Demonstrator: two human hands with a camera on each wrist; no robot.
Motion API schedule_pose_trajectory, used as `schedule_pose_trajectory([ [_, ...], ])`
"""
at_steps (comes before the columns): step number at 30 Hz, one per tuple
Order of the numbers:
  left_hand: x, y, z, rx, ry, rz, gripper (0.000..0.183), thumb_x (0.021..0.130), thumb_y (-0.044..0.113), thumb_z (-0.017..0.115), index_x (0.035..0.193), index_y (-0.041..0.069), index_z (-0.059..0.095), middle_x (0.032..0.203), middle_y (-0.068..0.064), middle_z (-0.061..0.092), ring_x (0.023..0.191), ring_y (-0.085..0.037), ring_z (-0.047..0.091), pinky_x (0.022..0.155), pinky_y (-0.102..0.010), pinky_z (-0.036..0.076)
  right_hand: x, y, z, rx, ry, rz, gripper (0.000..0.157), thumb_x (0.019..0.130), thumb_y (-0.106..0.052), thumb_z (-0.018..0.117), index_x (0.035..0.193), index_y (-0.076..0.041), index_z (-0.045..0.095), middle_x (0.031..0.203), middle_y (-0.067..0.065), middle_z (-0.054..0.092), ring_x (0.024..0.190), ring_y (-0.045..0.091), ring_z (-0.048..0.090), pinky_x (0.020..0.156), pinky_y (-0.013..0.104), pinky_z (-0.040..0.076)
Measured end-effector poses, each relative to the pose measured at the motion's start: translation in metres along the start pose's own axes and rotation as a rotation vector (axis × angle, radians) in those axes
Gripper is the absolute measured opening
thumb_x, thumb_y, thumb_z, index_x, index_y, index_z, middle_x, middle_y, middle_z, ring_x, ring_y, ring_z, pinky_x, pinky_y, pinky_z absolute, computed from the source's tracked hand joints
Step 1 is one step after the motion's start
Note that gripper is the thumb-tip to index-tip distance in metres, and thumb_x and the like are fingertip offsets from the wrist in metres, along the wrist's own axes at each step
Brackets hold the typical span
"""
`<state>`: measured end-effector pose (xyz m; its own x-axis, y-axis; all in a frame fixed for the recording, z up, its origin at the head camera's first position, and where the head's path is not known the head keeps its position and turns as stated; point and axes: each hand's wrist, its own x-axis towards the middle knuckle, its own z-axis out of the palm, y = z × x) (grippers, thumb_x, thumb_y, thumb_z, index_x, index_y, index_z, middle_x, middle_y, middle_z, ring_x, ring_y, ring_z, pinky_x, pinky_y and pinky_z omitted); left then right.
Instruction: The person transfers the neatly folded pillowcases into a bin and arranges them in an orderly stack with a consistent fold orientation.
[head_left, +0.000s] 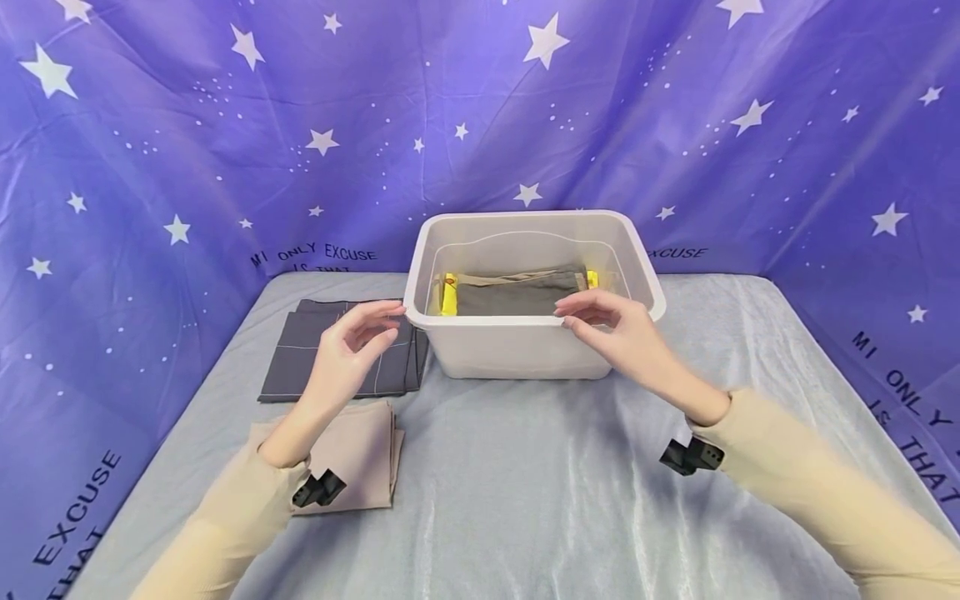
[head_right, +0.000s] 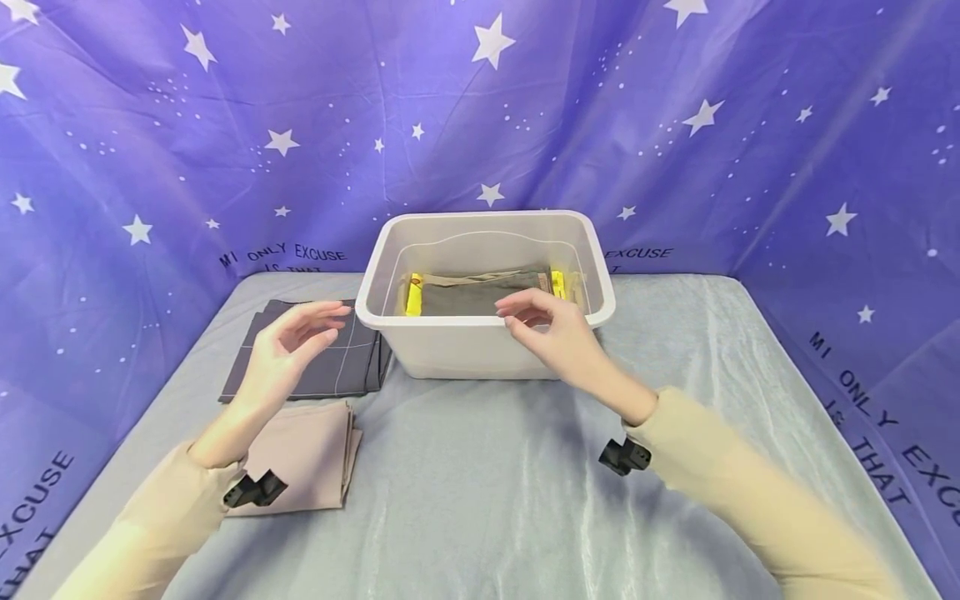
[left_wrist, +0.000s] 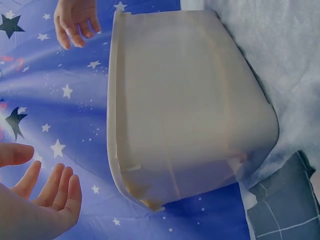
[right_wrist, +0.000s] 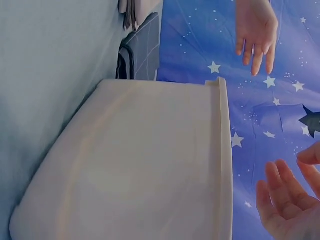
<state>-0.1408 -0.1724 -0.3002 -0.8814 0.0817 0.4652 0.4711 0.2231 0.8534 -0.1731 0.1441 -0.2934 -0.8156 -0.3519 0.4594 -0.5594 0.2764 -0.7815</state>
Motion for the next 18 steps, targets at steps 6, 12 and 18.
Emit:
schedule_pose_trajectory([
  [6, -0.012, -0.003, -0.009, -0.015, 0.038, 0.007, 0.03, 0.081, -0.008, 0.055, 0.111, -0.008, 0.055, 0.104, -0.005, 0.062, 0.091, -0.011, 0.057, 0.08, -0.021, 0.045, -0.003, 0.0, 0.012, 0.052, 0.0, 0.003, 0.018, 0.081, 0.001, 0.059, 0.099, 0.003, 0.062, 0.095, 0.013, 0.063, 0.087, 0.008, 0.058, 0.076, 0.02, 0.046],
  [12, -0.023, -0.009, -0.017, -0.022, 0.092, -0.003, 0.029, 0.081, -0.01, 0.054, 0.11, -0.01, 0.054, 0.102, 0.001, 0.063, 0.09, -0.01, 0.058, 0.081, -0.02, 0.044, -0.006, 0.001, 0.026, 0.088, -0.001, 0.002, 0.017, 0.081, 0.0, 0.06, 0.098, 0.0, 0.063, 0.094, 0.011, 0.064, 0.087, 0.01, 0.059, 0.076, 0.021, 0.046],
  [18, -0.033, -0.014, -0.026, -0.062, 0.124, 0.003, 0.029, 0.081, -0.011, 0.052, 0.11, -0.012, 0.053, 0.101, 0.001, 0.064, 0.09, -0.01, 0.058, 0.081, -0.019, 0.044, -0.009, 0.004, 0.041, 0.134, -0.019, 0.005, 0.017, 0.081, 0.002, 0.059, 0.097, 0.001, 0.063, 0.095, 0.012, 0.064, 0.086, 0.014, 0.059, 0.076, 0.024, 0.047],
])
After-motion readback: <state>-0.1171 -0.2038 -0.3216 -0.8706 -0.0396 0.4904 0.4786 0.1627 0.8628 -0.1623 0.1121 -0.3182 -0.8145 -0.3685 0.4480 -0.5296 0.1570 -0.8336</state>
